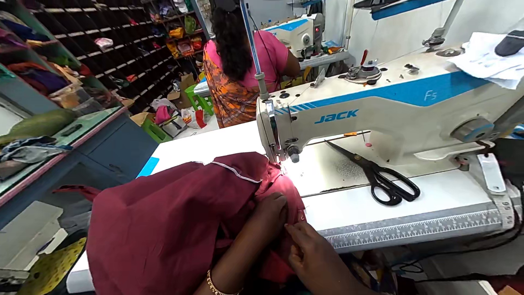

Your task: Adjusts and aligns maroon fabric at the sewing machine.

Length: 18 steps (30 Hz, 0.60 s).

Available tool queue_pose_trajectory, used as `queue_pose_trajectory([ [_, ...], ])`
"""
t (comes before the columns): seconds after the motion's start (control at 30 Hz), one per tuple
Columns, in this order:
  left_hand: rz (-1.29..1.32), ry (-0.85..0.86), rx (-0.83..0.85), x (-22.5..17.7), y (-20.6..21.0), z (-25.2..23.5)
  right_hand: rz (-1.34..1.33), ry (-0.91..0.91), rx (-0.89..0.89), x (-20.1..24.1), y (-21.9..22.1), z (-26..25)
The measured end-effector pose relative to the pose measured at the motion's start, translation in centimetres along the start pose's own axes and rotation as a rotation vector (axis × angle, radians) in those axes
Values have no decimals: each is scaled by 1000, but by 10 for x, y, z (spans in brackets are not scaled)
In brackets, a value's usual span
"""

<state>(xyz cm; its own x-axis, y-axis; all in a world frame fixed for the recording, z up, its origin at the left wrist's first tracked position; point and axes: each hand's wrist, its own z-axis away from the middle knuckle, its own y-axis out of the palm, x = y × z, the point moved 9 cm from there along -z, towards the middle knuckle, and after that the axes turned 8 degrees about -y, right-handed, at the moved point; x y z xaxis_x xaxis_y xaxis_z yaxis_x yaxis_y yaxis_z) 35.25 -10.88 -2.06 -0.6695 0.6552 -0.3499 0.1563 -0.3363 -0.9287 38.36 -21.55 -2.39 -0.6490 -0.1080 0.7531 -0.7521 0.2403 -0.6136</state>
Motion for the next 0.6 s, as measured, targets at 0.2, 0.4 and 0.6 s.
queue_pose_trajectory([
  [0.2,-74,-89,41,4,3,4,55,22,149,11,9,-6],
  [0.4,-170,-149,77,1,6,9,-25,251,280,-5,7,-3],
  [0.6,-396,-265,-69,5,-2,20,-108,400,351,-25,9,3],
])
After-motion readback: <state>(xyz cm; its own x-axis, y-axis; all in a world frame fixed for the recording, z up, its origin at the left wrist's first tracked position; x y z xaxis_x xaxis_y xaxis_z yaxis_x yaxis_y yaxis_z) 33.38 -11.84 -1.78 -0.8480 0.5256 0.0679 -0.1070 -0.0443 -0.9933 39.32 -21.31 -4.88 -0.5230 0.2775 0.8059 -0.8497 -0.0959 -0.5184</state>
